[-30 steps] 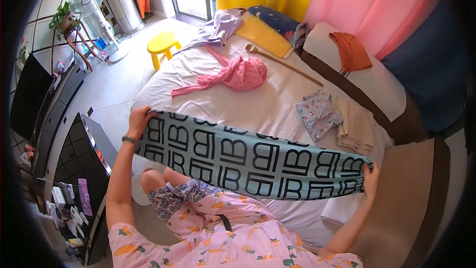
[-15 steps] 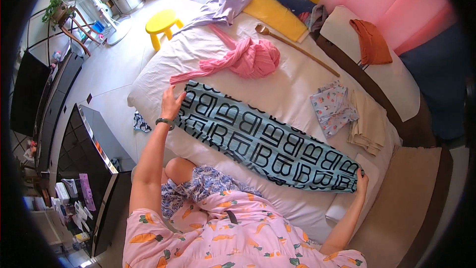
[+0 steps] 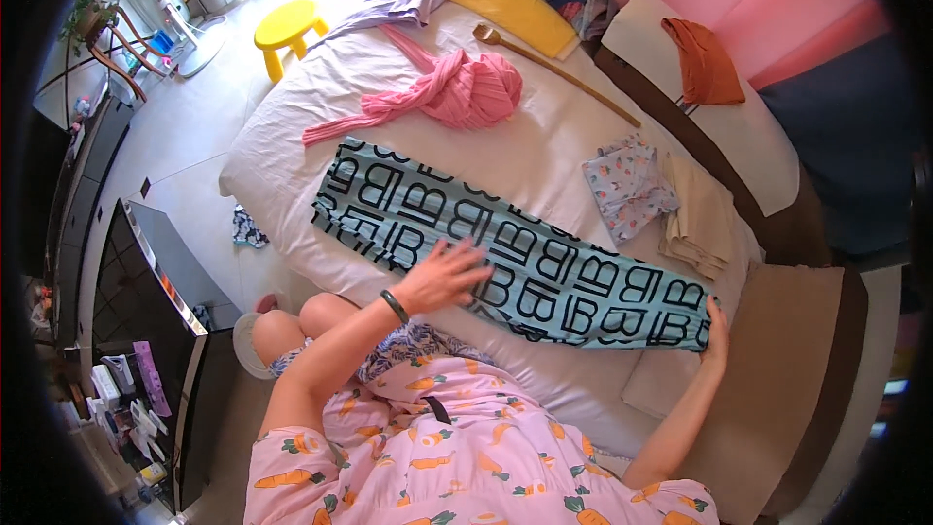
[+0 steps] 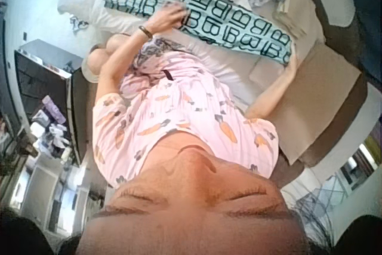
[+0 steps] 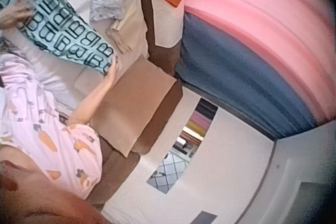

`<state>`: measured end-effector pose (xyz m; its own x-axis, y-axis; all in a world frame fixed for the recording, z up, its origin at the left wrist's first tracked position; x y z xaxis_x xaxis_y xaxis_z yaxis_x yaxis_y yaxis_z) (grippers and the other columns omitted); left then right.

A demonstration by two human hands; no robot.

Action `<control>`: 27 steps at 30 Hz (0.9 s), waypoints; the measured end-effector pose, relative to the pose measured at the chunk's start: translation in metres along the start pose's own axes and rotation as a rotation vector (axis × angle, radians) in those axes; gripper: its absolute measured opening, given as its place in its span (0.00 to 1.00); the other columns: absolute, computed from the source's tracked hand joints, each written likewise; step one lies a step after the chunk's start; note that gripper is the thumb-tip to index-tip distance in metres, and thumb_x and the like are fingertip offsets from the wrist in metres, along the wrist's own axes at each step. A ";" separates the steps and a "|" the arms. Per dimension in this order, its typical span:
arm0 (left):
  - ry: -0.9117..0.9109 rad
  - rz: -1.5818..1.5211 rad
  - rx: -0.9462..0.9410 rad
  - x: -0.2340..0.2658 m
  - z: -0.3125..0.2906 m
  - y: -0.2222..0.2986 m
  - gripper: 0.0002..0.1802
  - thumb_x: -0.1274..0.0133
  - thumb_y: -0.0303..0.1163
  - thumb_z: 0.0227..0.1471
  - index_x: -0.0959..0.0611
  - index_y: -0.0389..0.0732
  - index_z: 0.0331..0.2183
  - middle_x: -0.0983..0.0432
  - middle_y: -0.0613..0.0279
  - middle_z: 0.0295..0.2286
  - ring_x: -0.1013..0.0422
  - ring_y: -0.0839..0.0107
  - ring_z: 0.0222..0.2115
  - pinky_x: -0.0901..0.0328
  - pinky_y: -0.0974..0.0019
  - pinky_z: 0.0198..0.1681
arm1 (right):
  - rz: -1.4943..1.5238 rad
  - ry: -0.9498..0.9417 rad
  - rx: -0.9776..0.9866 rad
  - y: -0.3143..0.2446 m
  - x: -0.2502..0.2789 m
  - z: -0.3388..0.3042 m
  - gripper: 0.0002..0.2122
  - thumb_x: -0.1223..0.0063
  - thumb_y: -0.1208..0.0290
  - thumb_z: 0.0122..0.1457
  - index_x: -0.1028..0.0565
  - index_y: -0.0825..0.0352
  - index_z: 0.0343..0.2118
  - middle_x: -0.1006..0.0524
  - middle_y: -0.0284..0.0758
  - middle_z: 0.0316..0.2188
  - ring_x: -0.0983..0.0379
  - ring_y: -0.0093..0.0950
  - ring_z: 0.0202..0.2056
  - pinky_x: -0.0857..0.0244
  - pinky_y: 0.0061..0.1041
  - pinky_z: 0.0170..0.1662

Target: The person folds a white sheet, beige trousers, a patterned blue top, a purple t-shirt, and a pink cardigan on a bed.

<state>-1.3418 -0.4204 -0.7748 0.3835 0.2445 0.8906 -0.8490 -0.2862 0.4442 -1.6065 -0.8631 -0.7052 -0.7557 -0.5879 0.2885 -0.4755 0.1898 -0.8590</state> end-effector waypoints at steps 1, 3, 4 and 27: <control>-0.051 -0.069 -0.070 -0.022 -0.009 0.010 0.30 0.42 0.42 0.46 0.28 0.54 0.53 0.48 0.57 0.60 0.52 0.54 0.62 0.54 0.36 0.58 | 0.193 -0.064 -0.006 -0.017 -0.019 -0.012 0.21 0.48 0.54 0.57 0.27 0.69 0.44 0.23 0.36 0.39 0.25 0.28 0.37 0.32 0.27 0.40; -0.079 -0.065 -0.072 -0.019 -0.009 0.018 0.32 0.41 0.42 0.45 0.29 0.54 0.54 0.48 0.58 0.61 0.52 0.54 0.62 0.54 0.38 0.58 | 0.266 -0.063 0.019 -0.065 -0.059 -0.047 0.18 0.48 0.56 0.56 0.25 0.66 0.41 0.22 0.34 0.35 0.24 0.28 0.35 0.31 0.27 0.39; -0.005 -0.171 -0.014 -0.008 -0.013 0.007 0.33 0.41 0.40 0.46 0.30 0.53 0.55 0.48 0.58 0.61 0.51 0.55 0.62 0.53 0.36 0.58 | 0.334 -0.139 0.041 -0.089 -0.095 -0.063 0.17 0.48 0.56 0.56 0.25 0.66 0.40 0.22 0.33 0.34 0.24 0.27 0.35 0.31 0.26 0.38; 0.534 -1.070 0.768 0.109 -0.122 -0.269 0.29 0.42 0.27 0.47 0.31 0.35 0.52 0.25 0.64 0.39 0.30 0.74 0.35 0.34 0.69 0.42 | -0.078 -0.430 0.195 0.057 -0.374 -0.063 0.11 0.54 0.63 0.63 0.27 0.68 0.37 0.23 0.34 0.29 0.27 0.19 0.24 0.32 0.17 0.27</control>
<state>-1.1160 -0.2037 -0.8092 0.3766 0.9259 0.0300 0.2302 -0.1249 0.9651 -1.3796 -0.5833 -0.8357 -0.4467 -0.8745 0.1890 -0.3990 0.0057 -0.9169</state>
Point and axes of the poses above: each hand's wrist, its own z-axis towards the middle knuckle, its own x-axis out of the back of the hand, y = z × x, the point moved 10 cm from there along z, towards the middle knuckle
